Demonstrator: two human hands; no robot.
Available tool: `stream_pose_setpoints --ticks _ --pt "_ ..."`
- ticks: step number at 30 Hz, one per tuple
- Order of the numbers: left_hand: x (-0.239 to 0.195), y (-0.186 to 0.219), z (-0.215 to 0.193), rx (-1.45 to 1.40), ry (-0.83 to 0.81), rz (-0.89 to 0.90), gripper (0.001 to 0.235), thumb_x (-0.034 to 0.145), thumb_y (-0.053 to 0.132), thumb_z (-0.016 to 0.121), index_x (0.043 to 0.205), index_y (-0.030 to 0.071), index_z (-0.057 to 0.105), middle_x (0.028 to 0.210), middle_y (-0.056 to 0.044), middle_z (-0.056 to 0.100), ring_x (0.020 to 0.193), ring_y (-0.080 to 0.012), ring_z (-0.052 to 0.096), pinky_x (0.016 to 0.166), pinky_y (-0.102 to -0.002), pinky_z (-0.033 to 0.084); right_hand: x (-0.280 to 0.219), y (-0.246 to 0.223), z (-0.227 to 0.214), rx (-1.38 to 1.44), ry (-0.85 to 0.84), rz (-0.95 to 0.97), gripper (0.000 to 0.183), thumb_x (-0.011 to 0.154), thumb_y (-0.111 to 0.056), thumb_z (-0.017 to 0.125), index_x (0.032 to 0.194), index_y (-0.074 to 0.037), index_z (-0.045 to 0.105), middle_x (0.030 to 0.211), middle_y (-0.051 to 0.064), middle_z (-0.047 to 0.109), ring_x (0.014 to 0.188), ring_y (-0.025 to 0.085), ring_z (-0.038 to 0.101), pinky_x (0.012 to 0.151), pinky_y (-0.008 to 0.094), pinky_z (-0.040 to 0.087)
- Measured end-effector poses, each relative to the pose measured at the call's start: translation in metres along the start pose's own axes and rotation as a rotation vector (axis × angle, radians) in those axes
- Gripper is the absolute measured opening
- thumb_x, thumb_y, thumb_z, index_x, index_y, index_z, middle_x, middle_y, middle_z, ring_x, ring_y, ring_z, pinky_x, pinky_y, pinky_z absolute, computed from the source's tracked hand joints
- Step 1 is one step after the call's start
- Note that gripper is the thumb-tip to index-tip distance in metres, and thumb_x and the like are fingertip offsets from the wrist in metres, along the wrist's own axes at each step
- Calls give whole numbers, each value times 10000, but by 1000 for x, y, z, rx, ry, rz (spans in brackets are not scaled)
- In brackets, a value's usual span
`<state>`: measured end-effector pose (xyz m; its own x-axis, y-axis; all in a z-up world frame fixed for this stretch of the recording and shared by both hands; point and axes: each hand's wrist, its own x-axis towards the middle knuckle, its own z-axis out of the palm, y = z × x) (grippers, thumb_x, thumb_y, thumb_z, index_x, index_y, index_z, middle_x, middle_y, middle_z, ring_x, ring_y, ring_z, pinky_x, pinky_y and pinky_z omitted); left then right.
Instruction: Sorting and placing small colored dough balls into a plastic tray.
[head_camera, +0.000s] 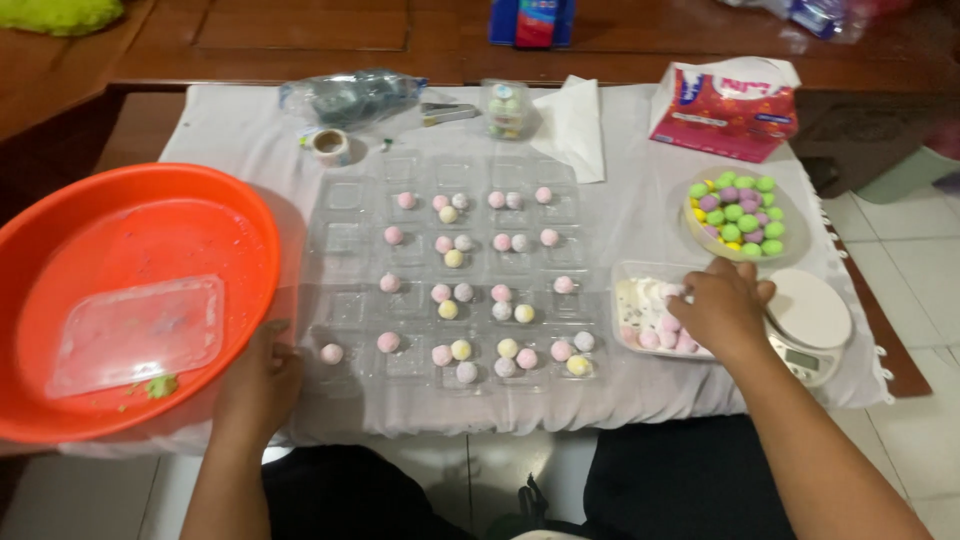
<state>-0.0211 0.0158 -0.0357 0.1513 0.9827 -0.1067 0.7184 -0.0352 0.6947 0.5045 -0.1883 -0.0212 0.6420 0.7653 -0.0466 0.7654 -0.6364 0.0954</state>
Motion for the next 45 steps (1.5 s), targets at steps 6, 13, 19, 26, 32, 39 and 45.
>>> stream_pose_setpoints --ticks 6,13,19,26,32,39,45 --pt "1 0 0 -61 24 76 461 817 38 545 1275 25 590 916 -150 705 787 -287 680 717 -379 541 -12 -17 -25 116 209 -118 439 790 -514 724 1058 -175 805 1208 113 636 1136 333 446 957 441 301" --pt "7 -18 10 116 36 212 536 769 135 672 1296 135 572 855 -151 741 928 -411 718 811 -550 555 -28 -234 -49 404 168 -643 328 753 -456 805 987 -232 751 1004 27 587 1070 312 513 915 509 396" --pt "15 -25 18 164 0 165 484 779 159 654 1259 207 618 872 -83 753 966 -345 723 845 -490 567 -26 -372 -34 394 180 -886 220 763 -348 755 837 -151 692 930 34 510 997 295 468 835 482 364" --pt "5 -6 9 190 -30 117 475 788 184 664 1259 221 626 875 -86 757 984 -326 721 870 -464 564 -11 -324 -56 365 183 -806 307 791 -407 755 988 -172 738 998 54 536 1043 317 469 854 513 371" --pt "1 41 -11 269 171 300 340 850 225 647 1174 124 647 972 -156 695 904 -391 675 760 -506 543 6 -146 -73 438 293 -511 322 837 -412 758 1063 -183 771 1049 59 582 1090 322 470 998 506 340" --pt "130 84 -3 337 148 465 260 878 141 596 1110 64 686 1023 -168 679 891 -403 648 764 -504 524 -13 16 -43 304 358 -141 470 904 -416 796 1147 -13 802 1241 167 650 1202 364 506 1002 450 446" --pt "240 72 52 601 -8 191 256 864 68 576 1061 41 736 1009 -177 737 913 -365 697 789 -453 557 -5 65 1 390 429 -83 423 903 -304 845 1118 57 797 1113 183 664 1039 308 610 890 383 508"
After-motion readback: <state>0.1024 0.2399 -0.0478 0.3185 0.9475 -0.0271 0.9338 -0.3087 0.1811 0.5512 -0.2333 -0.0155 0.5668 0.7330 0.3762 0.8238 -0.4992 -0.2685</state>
